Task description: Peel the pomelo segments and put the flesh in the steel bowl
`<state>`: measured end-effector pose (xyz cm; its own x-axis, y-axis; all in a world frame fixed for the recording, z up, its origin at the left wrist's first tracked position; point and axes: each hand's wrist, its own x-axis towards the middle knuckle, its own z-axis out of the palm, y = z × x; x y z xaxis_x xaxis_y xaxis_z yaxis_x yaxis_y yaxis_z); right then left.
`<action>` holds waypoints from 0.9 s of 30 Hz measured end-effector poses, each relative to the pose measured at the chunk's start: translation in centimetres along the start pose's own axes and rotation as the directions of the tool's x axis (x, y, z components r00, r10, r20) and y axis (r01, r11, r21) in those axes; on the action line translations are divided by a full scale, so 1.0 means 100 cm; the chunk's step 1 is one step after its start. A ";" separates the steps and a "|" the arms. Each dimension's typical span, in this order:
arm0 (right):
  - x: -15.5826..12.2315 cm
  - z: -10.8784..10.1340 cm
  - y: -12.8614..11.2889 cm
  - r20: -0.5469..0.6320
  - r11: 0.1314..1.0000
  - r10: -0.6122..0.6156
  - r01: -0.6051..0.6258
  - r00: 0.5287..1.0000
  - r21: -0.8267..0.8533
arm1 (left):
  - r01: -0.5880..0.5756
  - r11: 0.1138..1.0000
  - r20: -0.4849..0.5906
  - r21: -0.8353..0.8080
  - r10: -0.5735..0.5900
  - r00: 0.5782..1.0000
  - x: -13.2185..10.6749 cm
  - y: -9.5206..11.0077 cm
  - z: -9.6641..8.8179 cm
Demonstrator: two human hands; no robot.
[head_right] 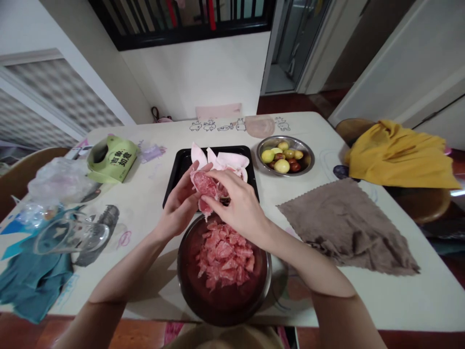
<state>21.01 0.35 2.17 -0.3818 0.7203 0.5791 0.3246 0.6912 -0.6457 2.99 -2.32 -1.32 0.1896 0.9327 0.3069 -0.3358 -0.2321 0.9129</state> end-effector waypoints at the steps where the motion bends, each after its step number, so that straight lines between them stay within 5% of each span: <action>1: -0.005 -0.002 -0.002 -0.003 1.000 -0.002 0.002 1.000 -0.007 | 0.013 1.000 0.007 0.019 -0.014 1.000 -0.003 0.002 0.002; 6: -0.032 -0.008 -0.010 0.007 0.999 0.008 -0.008 1.000 -0.034 | 0.088 0.995 0.046 0.056 -0.091 0.995 -0.019 0.007 0.013; 13: -0.061 -0.006 -0.017 0.045 0.997 0.068 -0.067 0.997 -0.034 | 0.058 0.990 -0.003 0.125 -0.058 0.998 -0.035 0.004 0.022; 27: -0.081 0.010 -0.016 -0.063 0.991 -0.007 -0.001 0.998 -0.137 | 0.028 0.986 0.010 0.165 -0.030 0.999 -0.046 -0.009 0.022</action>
<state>22.72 -6.65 -1.95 -0.3293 0.7174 0.6139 0.4408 0.6918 -0.5720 4.50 -7.01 -2.97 0.2092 0.9364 0.2817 -0.1736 -0.2479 0.9531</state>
